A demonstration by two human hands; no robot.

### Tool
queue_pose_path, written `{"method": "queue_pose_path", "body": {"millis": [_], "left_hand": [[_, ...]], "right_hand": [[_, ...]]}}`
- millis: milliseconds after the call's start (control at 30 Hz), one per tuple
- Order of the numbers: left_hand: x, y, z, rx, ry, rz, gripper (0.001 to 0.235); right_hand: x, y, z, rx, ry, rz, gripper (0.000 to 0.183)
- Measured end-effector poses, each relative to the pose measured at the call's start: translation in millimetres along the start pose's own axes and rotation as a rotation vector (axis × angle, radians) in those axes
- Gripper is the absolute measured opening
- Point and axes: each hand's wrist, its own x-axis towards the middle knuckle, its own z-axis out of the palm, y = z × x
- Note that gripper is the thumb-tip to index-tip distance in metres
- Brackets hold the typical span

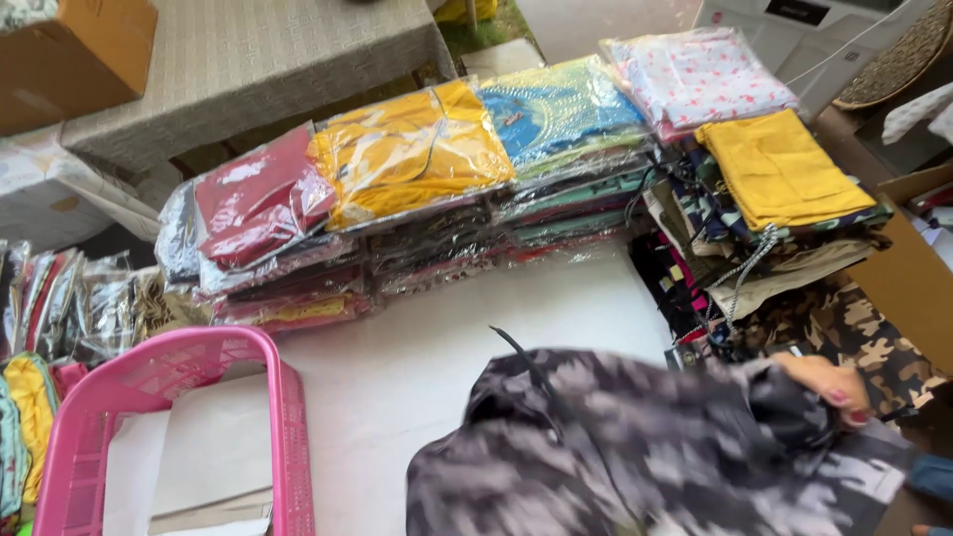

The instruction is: The person folds a pair of camouflage-patterned shorts on a white table, smoothing the fabric and aligning the edges before stacking them. They then pick up a second pair of camouflage shorts and repeat the folding process.

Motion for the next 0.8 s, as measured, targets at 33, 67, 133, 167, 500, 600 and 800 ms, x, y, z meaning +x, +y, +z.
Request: {"method": "queue_pose_path", "body": {"millis": [33,67,133,167,500,600,800], "left_hand": [[7.3,-10.9,7.7,-0.001,-0.003,0.038,0.028],[14.7,-21.8,15.8,-0.002,-0.007,0.076,0.028],[18.8,-30.5,30.6,-0.027,-0.034,0.123,0.029],[33.9,-36.4,28.1,-0.04,-0.048,0.144,0.03],[31.4,-55.6,20.0,-0.158,-0.287,-0.608,0.029],[35.3,-54.7,9.8,-0.215,-0.304,-0.657,0.029],[82.9,-49.4,-21.9,-0.153,-0.247,-0.248,0.031]], "right_hand": [[3.5,2.1,-19.3,-0.001,-0.028,-0.03,0.019],[7.0,3.5,-38.8,-0.001,-0.055,-0.059,0.018],[-9.1,11.3,-70.9,0.007,-0.071,-0.12,0.017],[-16.0,16.6,-86.3,0.013,-0.078,-0.15,0.017],[-71.4,85.1,-173.9,0.126,-0.152,-0.388,0.018],[-118.9,83.4,-207.4,0.149,-0.171,-0.458,0.019],[-72.6,58.7,-34.3,0.08,-0.065,0.08,0.031]]}}
